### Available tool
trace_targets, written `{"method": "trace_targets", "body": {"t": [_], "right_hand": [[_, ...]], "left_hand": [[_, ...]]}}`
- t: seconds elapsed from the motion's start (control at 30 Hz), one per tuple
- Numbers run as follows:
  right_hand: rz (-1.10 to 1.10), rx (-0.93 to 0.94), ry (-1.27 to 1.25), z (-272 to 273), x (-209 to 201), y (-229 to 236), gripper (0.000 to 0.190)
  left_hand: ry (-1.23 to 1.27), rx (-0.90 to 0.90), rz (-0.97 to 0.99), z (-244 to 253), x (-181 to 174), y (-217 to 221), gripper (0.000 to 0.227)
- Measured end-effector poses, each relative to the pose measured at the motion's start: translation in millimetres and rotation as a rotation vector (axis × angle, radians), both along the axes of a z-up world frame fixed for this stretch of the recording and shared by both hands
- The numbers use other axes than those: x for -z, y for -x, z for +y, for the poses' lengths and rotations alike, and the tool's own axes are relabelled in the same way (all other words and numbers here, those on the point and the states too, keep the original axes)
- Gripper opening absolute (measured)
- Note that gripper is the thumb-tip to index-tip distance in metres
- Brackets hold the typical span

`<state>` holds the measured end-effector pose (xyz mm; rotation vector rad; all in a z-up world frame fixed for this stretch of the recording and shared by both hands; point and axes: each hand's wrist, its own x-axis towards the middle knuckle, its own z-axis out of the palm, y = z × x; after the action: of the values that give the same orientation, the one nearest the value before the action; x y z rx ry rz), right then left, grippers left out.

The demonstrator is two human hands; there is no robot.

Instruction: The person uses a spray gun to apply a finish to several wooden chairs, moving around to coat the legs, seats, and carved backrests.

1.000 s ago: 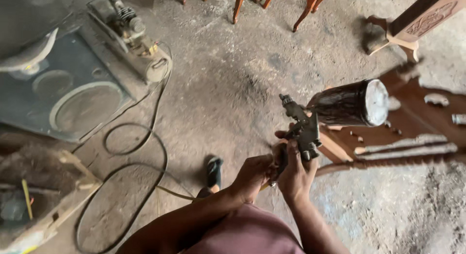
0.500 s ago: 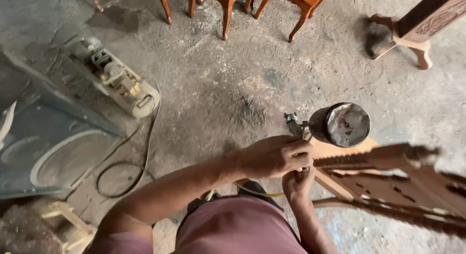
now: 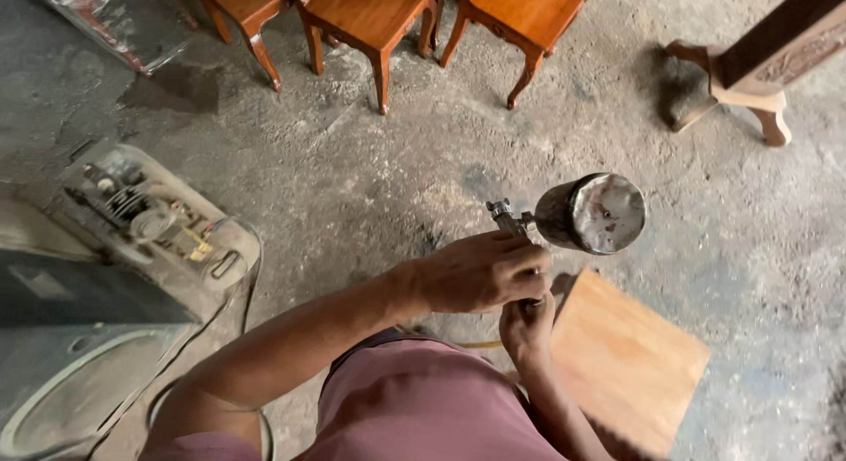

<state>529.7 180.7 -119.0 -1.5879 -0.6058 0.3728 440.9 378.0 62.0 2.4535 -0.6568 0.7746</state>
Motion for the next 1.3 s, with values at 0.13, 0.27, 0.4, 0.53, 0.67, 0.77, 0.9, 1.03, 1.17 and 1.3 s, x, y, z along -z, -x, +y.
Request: {"method": "trace_targets", "body": {"t": [0.13,0.27,0.4,0.53,0.67,0.77,0.9,1.03,1.17,1.3], "right_hand": [[0.114,-0.106,-0.227,101.2,-55.3,-44.8,0.026],[0.04,-0.055,-0.223,232.2,-105.2,-104.4,0.021],[0.063,-0.083,-0.446,366.8,-124.0,-175.7,0.025],[-0.041,0.01,-0.386,447.9,-105.5,-240.7,0.058],[0.012,0.112,-0.234,490.2,-28.7,-301.9,0.077],[0.072,0.132,-0.048,506.4,60.9,-341.5,0.072],[0.081,0.051,0.053,533.5,192.2,-388.2,0.052],[0.114,0.06,0.371,569.6,307.0,-438.4,0.047],[0.043,-0.058,0.48,624.3,438.0,-490.6,0.041],[-0.133,-0.181,0.411,668.0,561.2,-529.8,0.042]], "left_hand": [[0.301,-0.253,-0.25,64.5,77.0,-39.8,0.036],[0.563,-0.356,0.251,125.0,203.4,-69.6,0.084],[0.703,-0.349,1.161,207.0,349.9,-108.5,0.044],[0.704,-0.678,1.292,317.4,461.1,-61.5,0.019],[0.752,-0.852,1.293,413.8,511.4,4.8,0.026],[0.739,-0.913,1.222,470.8,524.9,-0.1,0.027],[0.62,-0.89,1.167,533.5,500.9,-77.5,0.02],[0.341,-0.942,1.056,577.2,495.0,-183.6,0.019],[0.279,-1.011,0.804,590.2,566.7,-249.0,0.02],[0.194,-0.954,0.94,606.5,672.8,-285.1,0.018]]}}
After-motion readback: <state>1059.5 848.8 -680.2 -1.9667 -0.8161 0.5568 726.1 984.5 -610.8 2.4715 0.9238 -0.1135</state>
